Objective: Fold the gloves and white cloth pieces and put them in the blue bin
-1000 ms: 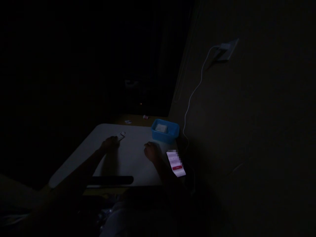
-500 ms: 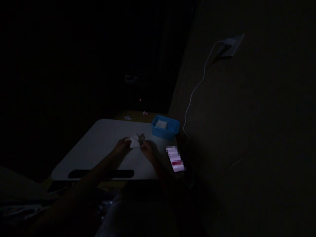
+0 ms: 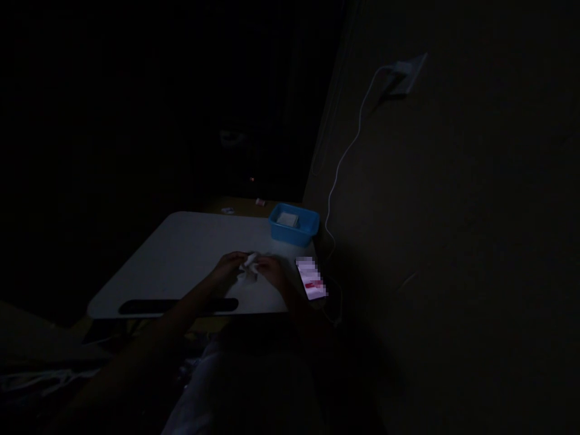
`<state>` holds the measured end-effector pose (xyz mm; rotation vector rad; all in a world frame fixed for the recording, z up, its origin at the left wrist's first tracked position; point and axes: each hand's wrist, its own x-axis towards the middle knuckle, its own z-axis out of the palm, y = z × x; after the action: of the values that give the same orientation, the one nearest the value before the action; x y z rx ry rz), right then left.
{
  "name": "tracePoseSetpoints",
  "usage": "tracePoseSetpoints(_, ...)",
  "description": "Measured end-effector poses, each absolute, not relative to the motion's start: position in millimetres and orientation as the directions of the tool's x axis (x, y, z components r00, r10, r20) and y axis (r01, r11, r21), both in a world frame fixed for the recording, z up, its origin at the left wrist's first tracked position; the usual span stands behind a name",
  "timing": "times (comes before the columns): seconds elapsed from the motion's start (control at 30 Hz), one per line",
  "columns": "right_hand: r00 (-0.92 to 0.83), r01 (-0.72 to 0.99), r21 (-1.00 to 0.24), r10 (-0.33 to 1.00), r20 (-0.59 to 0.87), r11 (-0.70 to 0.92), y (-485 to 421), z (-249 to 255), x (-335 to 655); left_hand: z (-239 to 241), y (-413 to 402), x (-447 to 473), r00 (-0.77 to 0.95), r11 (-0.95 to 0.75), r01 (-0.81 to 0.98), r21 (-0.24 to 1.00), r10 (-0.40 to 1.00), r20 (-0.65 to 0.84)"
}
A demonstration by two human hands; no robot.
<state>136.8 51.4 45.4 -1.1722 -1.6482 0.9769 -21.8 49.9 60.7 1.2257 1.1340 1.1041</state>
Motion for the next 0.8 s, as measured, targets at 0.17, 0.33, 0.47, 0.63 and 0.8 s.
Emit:
tracePoseSetpoints(0.17, -0.261, 0.144, -0.963, 0.947, 0.185, 0.227, 47, 55, 128, 70, 50, -16, 0.199, -0.152, 0.043, 0.987, 0.97, 0.14)
tracePoseSetpoints(0.33, -0.214, 0.201, -0.957, 0.962, 0.168, 0.211, 46, 68, 126, 75, 47, -19, 0.256, -0.081, 0.008, 0.997, 0.964, 0.077)
tracePoseSetpoints(0.47, -0.204, 0.235, -0.945, 0.962, 0.181, 0.228, 43, 72, 124, 74, 45, -22, 0.162, -0.014, -0.001, 1.0, 0.987, 0.014)
tracePoseSetpoints(0.63, -0.164, 0.245, -0.942, 0.968, 0.192, 0.229, 42, 72, 124, 77, 48, -24, 0.099, -0.055, 0.062, 0.997, 0.994, 0.049)
tracePoseSetpoints(0.8, -0.08, 0.32, -0.924, 0.978, 0.195, 0.21, 43, 72, 131, 85, 52, -26, 0.088, -0.22, 0.233, 0.947, 0.975, 0.205)
